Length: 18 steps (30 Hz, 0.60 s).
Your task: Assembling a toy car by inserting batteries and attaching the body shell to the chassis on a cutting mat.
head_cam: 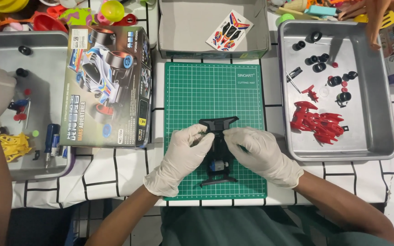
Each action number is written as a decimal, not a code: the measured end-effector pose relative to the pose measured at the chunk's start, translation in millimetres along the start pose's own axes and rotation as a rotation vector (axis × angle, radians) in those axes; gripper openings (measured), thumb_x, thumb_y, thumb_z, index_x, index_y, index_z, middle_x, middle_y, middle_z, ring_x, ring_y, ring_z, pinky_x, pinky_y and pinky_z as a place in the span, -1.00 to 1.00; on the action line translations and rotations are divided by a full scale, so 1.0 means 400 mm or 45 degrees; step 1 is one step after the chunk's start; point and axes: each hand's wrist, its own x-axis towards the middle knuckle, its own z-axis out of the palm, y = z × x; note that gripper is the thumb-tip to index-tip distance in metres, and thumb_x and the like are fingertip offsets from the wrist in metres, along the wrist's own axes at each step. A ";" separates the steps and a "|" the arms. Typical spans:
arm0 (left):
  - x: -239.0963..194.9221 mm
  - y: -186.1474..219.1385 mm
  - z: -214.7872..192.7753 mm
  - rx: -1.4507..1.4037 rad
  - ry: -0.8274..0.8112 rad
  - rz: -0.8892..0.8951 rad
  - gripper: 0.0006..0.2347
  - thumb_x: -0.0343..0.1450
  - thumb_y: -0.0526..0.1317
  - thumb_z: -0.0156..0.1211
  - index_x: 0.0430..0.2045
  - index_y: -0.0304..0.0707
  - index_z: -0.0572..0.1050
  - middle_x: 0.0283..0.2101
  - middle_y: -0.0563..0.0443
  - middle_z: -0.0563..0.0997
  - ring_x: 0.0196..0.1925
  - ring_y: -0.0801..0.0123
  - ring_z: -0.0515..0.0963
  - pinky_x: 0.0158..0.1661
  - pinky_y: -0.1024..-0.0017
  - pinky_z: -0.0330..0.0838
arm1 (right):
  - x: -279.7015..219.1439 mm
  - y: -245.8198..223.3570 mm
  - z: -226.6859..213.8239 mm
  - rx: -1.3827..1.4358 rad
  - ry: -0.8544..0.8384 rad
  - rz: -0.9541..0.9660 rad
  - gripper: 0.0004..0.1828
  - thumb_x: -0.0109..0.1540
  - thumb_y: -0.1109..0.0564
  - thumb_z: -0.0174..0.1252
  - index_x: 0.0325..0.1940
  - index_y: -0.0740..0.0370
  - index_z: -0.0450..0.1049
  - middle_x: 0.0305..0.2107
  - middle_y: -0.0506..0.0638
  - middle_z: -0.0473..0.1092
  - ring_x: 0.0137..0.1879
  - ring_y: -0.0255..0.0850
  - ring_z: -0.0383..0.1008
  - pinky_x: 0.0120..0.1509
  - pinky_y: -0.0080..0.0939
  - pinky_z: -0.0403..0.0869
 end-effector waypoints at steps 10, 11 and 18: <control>-0.001 0.002 0.008 0.023 0.055 0.175 -0.94 0.32 -0.39 0.40 -0.40 -0.30 0.72 -0.59 -0.12 0.71 -0.49 0.66 0.52 -0.50 0.60 0.42 | -0.041 0.019 -0.008 -0.139 -0.152 -0.049 -0.80 0.18 0.24 0.33 -0.33 0.07 0.41 -0.51 -0.16 0.49 -0.45 -0.17 0.50 -0.37 -0.25 0.52; 0.001 -0.013 0.010 0.032 0.044 0.177 -0.94 0.33 -0.39 0.40 -0.42 -0.24 0.74 -0.58 -0.09 0.72 -0.49 0.67 0.55 -0.50 0.62 0.44 | -0.044 0.020 -0.006 -0.169 -0.159 -0.070 -0.81 0.19 0.27 0.32 -0.33 0.11 0.40 -0.53 -0.12 0.48 -0.47 -0.13 0.48 -0.40 -0.21 0.50; -0.006 -0.013 0.014 0.085 0.008 0.280 -0.89 0.35 -0.42 0.33 -0.34 -0.26 0.73 -0.58 -0.18 0.69 -0.51 0.56 0.64 -0.49 0.61 0.45 | -0.084 0.045 -0.015 -0.044 -0.315 0.008 -0.93 0.27 0.36 0.13 -0.23 0.30 0.39 -0.57 0.06 0.39 -0.45 -0.07 0.39 -0.40 -0.11 0.47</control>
